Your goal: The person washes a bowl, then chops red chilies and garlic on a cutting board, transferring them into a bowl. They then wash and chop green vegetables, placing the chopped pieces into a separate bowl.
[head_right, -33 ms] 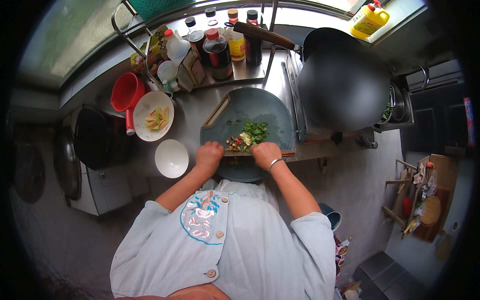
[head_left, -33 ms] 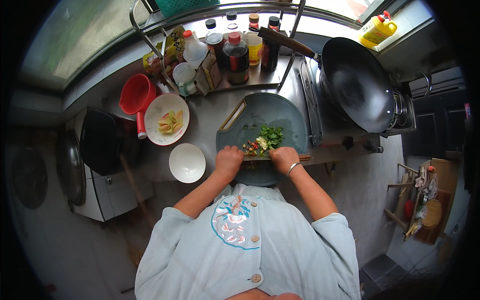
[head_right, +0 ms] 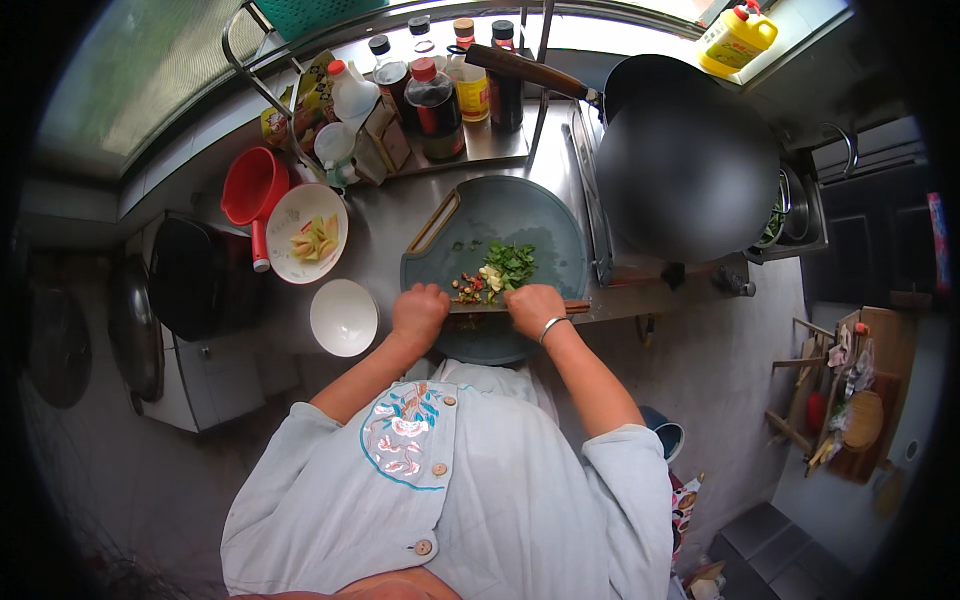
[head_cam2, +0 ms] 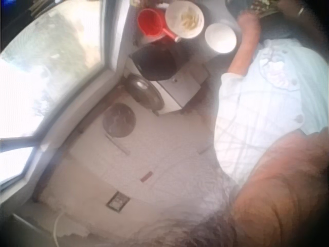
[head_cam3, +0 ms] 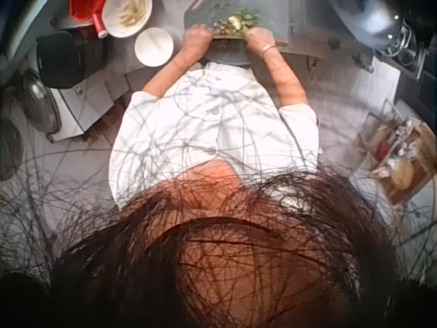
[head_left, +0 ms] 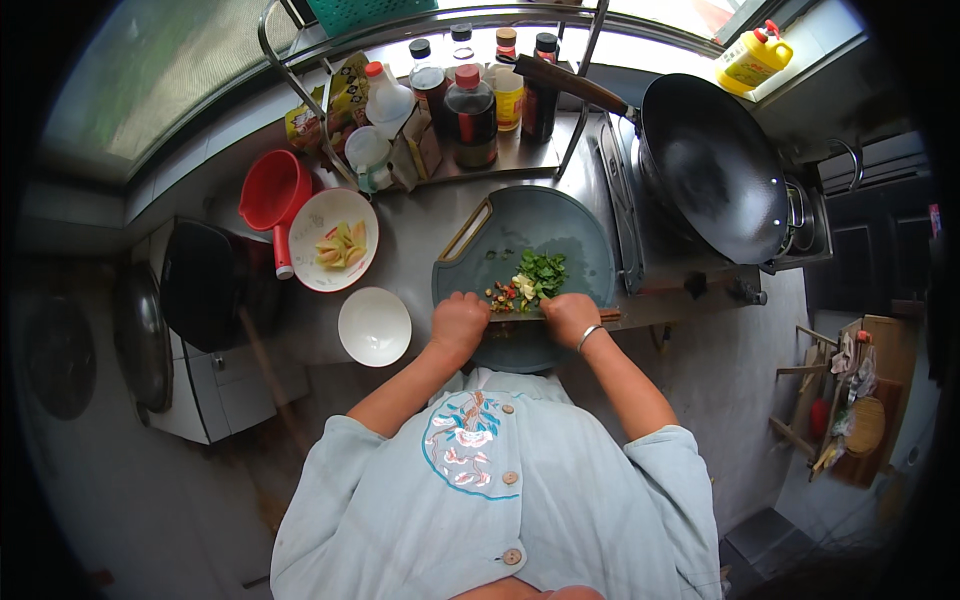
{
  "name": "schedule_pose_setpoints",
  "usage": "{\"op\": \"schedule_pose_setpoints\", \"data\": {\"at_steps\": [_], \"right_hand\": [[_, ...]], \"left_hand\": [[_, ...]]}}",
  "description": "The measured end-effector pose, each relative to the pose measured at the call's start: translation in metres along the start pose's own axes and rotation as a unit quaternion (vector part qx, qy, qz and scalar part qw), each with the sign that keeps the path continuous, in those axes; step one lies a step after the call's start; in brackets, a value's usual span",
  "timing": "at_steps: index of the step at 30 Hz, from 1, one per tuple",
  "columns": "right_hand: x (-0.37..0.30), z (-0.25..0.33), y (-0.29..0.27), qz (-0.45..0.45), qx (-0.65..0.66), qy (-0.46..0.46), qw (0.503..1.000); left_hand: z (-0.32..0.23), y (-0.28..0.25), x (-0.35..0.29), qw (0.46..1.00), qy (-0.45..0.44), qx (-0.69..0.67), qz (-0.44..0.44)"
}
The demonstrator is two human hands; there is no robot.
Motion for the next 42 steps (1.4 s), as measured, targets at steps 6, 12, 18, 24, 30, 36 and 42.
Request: {"op": "schedule_pose_setpoints", "data": {"at_steps": [6,12,18,24,30,36,42], "right_hand": [[-0.001,-0.002,-0.001,-0.019,0.018,0.011,1.0],[0.002,0.01,-0.006,0.006,-0.013,0.031,0.999],[0.007,0.027,-0.026,0.04,-0.045,0.066,0.996],[-0.008,0.038,-0.021,0.017,0.008,0.085,0.996],[-0.008,0.021,0.001,0.012,0.014,0.096,0.995],[-0.015,0.016,0.001,-0.007,-0.004,0.073,0.997],[-0.017,0.0,0.007,-0.027,0.005,0.051,0.998]], "left_hand": [[0.012,0.012,0.01,1.0,0.008,-0.016,-0.005],[0.022,0.021,0.0,1.0,0.002,-0.03,0.002],[0.038,0.023,-0.004,0.995,-0.012,-0.097,0.005],[0.041,0.018,-0.013,0.992,0.0,-0.123,-0.008],[0.025,0.02,-0.007,0.998,0.032,-0.041,-0.029],[0.016,0.018,-0.004,0.999,0.03,-0.016,-0.026],[-0.002,0.002,0.005,0.999,0.033,0.025,-0.031]]}}
Point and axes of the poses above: each hand's wrist, its own x-axis towards the middle knuckle, its own y-axis out of the palm, z = x × y, the point moved 7 cm from there along x, towards the middle knuckle, and after that the axes turned 15 degrees about y, right-handed, at the moved point
